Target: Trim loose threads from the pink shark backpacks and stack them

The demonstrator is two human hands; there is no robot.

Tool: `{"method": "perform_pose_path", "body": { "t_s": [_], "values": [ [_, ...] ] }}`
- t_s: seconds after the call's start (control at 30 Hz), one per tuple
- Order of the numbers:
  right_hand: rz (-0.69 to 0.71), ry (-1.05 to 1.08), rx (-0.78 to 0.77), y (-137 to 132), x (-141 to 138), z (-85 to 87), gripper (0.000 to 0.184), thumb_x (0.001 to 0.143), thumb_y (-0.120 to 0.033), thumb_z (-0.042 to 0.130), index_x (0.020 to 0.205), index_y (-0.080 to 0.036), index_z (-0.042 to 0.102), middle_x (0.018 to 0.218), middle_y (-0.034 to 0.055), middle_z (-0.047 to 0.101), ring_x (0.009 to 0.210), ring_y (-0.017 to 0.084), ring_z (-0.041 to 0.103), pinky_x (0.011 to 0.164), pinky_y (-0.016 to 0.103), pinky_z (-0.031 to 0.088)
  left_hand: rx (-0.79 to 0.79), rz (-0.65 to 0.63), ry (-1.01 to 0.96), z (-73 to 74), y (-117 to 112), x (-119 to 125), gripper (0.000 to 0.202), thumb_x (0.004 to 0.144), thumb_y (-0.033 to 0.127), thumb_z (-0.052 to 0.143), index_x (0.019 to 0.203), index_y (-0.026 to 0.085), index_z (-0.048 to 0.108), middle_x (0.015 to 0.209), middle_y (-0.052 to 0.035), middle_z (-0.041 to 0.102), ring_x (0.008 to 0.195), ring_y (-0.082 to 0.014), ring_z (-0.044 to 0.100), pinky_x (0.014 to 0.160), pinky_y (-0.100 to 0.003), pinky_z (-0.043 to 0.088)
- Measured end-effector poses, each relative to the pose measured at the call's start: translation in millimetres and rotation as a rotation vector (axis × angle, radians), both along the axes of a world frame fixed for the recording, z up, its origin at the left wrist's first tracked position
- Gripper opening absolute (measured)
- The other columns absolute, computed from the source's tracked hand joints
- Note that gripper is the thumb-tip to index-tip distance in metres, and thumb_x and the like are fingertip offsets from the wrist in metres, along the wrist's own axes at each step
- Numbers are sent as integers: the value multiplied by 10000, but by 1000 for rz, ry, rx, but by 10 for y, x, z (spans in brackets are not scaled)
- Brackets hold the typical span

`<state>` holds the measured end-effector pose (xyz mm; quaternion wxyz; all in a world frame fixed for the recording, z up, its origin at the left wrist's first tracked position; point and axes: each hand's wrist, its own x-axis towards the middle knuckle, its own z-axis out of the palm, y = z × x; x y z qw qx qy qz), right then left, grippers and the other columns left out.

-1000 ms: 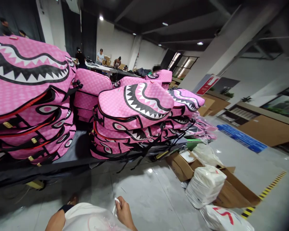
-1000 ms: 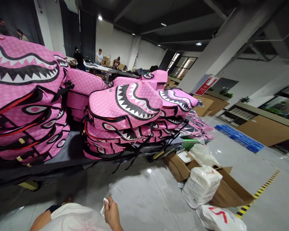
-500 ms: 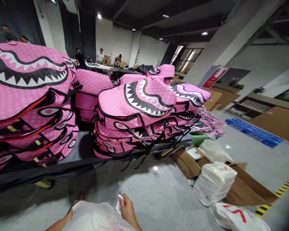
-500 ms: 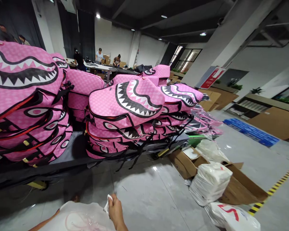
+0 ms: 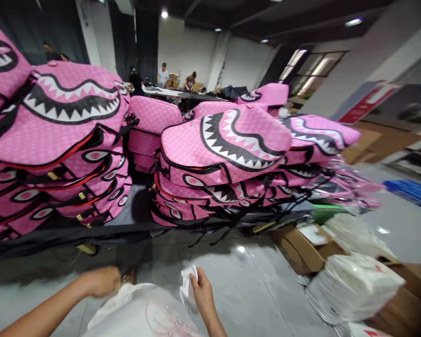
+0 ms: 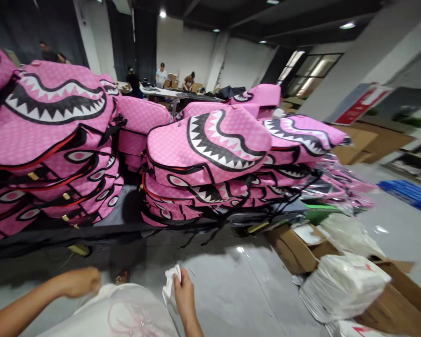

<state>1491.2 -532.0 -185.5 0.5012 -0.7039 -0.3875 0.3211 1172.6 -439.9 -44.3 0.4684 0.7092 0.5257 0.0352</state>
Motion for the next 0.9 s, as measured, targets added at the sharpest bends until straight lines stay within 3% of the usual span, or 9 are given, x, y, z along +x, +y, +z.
{"method": "perform_pose_path", "body": {
  "t_s": [0.07, 0.17, 0.23, 0.3, 0.37, 0.47, 0.6, 0.73, 0.9],
  "values": [
    [101, 71, 58, 177, -122, 317, 399, 737, -531, 610, 915, -180, 670, 849, 87, 728, 782, 261, 671, 743, 357, 528, 9, 33, -118, 28, 48, 173, 233, 761, 359, 716, 912, 185, 750, 973, -80, 745, 1026, -303, 670, 1001, -439, 488],
    [293, 254, 132, 400, -395, 820, 385, 764, -480, 641, 999, -175, 647, 913, 85, 725, 809, 237, 680, 728, 325, 544, 33, 198, -502, -17, 75, 629, 736, 714, 344, 746, 1405, 218, 526, 1453, -146, 544, 1342, -287, 507, 1106, -417, 397],
    [378, 357, 162, 478, -529, 1093, 392, 767, -464, 670, 1030, -176, 630, 907, 71, 717, 783, 212, 673, 680, 295, 541, -89, 249, -707, -93, 30, 913, 948, 658, 359, 800, 1494, 194, 386, 1474, -190, 507, 1309, -290, 536, 1052, -406, 439],
    [390, 407, 168, 503, -576, 1269, 408, 749, -450, 712, 1036, -176, 617, 875, 52, 703, 728, 183, 653, 607, 261, 524, -199, 294, -787, -158, -33, 1074, 935, 625, 402, 827, 1430, 132, 435, 1263, -197, 654, 1076, -272, 664, 896, -366, 512],
    [343, 421, 143, 496, -552, 1351, 439, 717, -441, 748, 1036, -177, 602, 802, 25, 679, 647, 159, 617, 523, 241, 502, -192, 349, -759, -181, -80, 1105, 728, 629, 442, 822, 1219, 90, 583, 985, -140, 729, 822, -222, 685, 733, -306, 511],
    [252, 431, 87, 463, -488, 1369, 523, 670, -445, 773, 1069, -175, 568, 650, -23, 625, 534, 143, 562, 434, 235, 476, -48, 403, -735, -128, -105, 1037, 448, 700, 432, 772, 977, 97, 663, 785, -56, 691, 679, -154, 620, 642, -250, 455],
    [172, 492, 96, 413, -461, 1393, 635, 659, -456, 761, 1165, -176, 501, 608, -42, 620, 512, 161, 597, 427, 242, 483, 117, 394, -749, 37, -113, 1018, 543, 830, 381, 661, 1327, 169, 607, 666, 36, 584, 586, -105, 523, 586, -217, 400],
    [153, 499, 112, 341, -387, 1509, 620, 681, -455, 750, 1172, -177, 495, 612, -27, 642, 516, 172, 622, 436, 245, 487, 301, 120, -651, 220, -119, 1041, 359, 905, 342, 566, 1177, 179, 736, 860, -52, 665, 779, -151, 605, 700, -251, 457],
    [150, 454, 120, 190, -243, 1677, 610, 723, -496, 734, 1181, -165, 504, 539, -27, 632, 479, 159, 603, 424, 212, 434, 507, -128, -432, 373, -55, 1019, 283, 845, 177, 586, 1074, 196, 753, 887, -41, 656, 818, -155, 615, 760, -274, 476]
  ]
}}
